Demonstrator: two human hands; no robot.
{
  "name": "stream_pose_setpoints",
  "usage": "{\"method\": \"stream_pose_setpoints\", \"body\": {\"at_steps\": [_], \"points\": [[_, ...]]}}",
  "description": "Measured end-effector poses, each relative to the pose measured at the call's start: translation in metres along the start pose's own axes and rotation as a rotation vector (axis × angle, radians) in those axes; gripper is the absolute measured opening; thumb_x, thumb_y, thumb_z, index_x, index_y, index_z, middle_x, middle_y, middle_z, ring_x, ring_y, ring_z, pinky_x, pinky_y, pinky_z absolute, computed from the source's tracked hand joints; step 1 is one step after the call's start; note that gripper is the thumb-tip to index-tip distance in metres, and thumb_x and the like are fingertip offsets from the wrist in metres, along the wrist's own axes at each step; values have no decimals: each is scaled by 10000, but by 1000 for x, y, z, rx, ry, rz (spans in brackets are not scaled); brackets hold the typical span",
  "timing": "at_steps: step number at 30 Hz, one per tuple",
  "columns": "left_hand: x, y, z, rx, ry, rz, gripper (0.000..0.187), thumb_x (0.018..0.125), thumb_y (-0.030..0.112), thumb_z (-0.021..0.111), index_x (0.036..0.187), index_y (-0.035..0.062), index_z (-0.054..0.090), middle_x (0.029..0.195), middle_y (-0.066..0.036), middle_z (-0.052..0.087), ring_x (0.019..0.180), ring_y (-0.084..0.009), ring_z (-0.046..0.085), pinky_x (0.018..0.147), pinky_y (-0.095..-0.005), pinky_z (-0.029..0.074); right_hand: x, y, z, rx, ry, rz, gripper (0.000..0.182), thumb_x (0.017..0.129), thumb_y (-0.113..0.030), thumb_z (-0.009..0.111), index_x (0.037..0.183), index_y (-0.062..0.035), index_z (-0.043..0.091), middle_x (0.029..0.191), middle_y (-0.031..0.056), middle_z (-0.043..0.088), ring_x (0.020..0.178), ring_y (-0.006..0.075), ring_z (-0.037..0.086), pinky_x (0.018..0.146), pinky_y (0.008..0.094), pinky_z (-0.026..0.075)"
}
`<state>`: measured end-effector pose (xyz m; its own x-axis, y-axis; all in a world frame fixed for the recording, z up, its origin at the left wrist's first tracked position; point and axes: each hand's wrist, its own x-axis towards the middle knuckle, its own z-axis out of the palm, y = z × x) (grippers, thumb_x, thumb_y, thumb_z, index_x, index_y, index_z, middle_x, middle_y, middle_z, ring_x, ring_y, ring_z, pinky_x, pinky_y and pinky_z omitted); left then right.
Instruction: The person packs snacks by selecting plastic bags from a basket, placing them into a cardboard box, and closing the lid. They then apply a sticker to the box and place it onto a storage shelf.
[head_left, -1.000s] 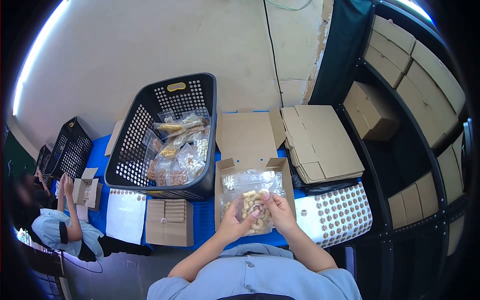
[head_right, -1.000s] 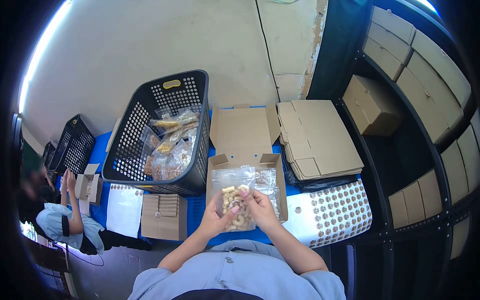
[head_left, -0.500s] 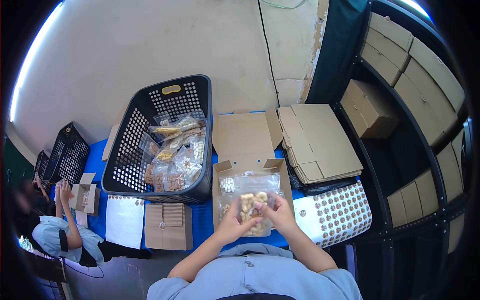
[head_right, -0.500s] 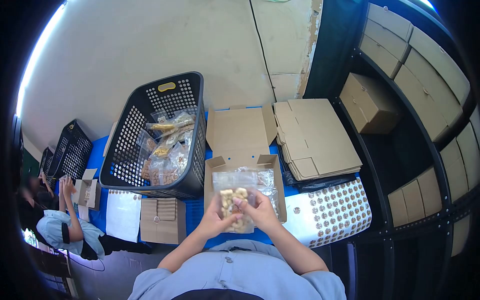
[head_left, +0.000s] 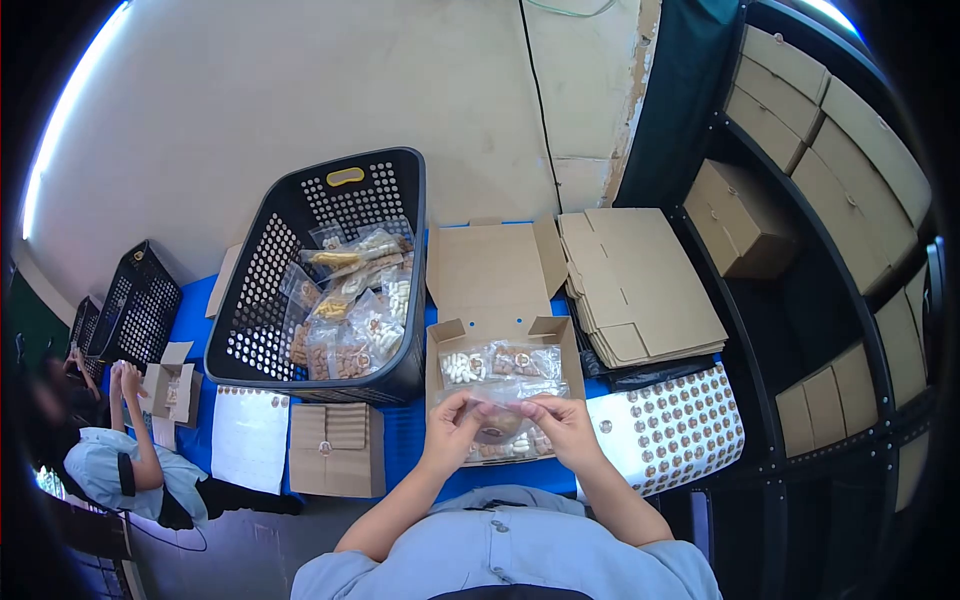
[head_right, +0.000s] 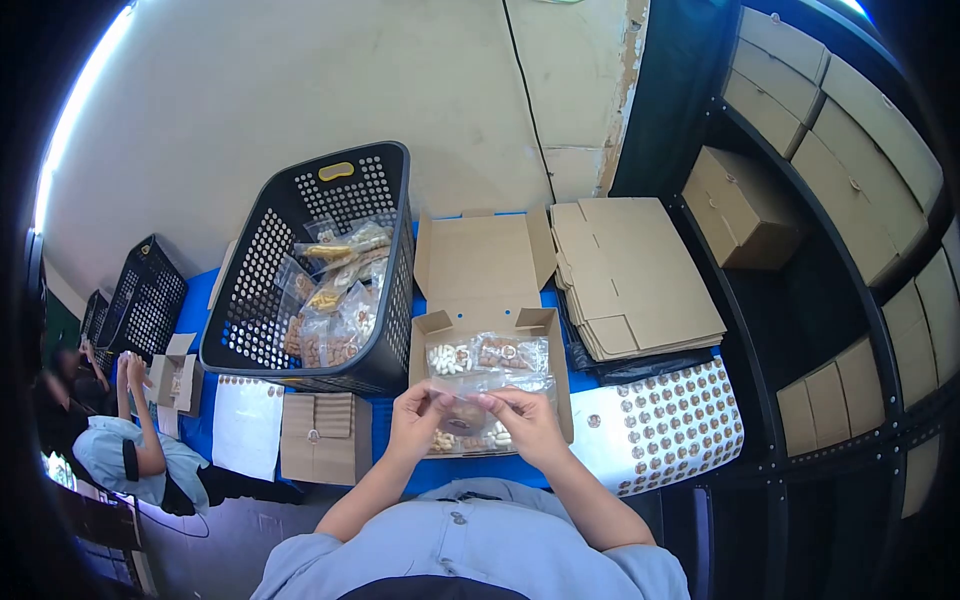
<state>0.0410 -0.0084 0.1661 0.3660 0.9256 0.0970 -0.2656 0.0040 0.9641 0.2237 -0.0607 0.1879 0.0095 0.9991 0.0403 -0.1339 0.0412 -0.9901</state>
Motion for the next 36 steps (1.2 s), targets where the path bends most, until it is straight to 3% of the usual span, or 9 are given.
{"method": "stream_pose_setpoints", "body": {"at_steps": [6,8,9,13,17,23,30,32,36], "points": [[9,10,-9,-16,-88,-19,198,989,188,553,997,-2,611,967,-36,643,914,-107,589,878,-269,454,-8,-15,-7,-204,-145,-57,335,1021,-216,467,1187,10,651,1096,118,676,1033,180,614,917,308,464],[11,17,2,212,168,263,211,1003,207,514,1069,14,572,1048,-63,617,986,-142,570,936,-298,425,-10,-17,-5,-124,-22,-28,342,1022,-220,463,1212,6,635,1104,132,673,1048,187,609,919,309,464],[9,16,-7,248,78,223,333,1002,263,505,1234,23,501,1248,-101,534,1145,-196,520,1028,-322,374,-10,-18,-3,-41,101,2,351,1023,-225,458,1238,2,619,1113,145,670,1063,193,604,922,311,463],[-2,22,12,529,-221,355,656,921,361,626,1414,-1,389,1424,-196,422,1337,-297,400,1116,-410,278,-8,-21,6,-350,89,-283,347,998,-231,517,1263,-25,605,1136,123,620,1002,223,586,907,331,457],[-15,4,29,198,-103,125,535,948,325,587,1369,15,475,1310,-166,560,1202,-294,545,1122,-441,278,-6,-26,23,-524,176,-368,327,887,-151,649,1196,-45,644,1179,130,533,1017,268,551,897,344,448],[-11,-7,10,404,-170,228,324,1008,252,482,1164,30,658,1007,-154,694,1042,-240,636,1127,-415,298,-2,-12,9,-496,236,-332,254,795,-98,735,1038,-32,701,1013,101,568,952,208,562,861,302,443],[-14,3,3,147,-335,-49,410,1020,315,449,1274,21,580,1167,-138,638,1134,-227,581,1076,-394,347,-1,-13,-6,-148,66,-97,215,961,-147,575,1044,-2,709,955,90,645,935,131,586,848,260,447],[-7,6,11,117,-61,133,524,1007,372,464,1393,19,452,1290,-143,557,1214,-242,520,1053,-363,360,-1,-21,-4,-164,229,-162,225,960,-150,572,1074,-6,702,975,96,648,962,145,586,857,267,449],[0,-7,-2,284,-227,218,632,986,406,500,1459,21,335,1347,-159,504,1248,-268,487,1065,-364,348,-4,-12,7,-444,262,-380,260,946,-134,574,1157,-15,670,1037,116,641,1019,197,584,887,296,451]]}}
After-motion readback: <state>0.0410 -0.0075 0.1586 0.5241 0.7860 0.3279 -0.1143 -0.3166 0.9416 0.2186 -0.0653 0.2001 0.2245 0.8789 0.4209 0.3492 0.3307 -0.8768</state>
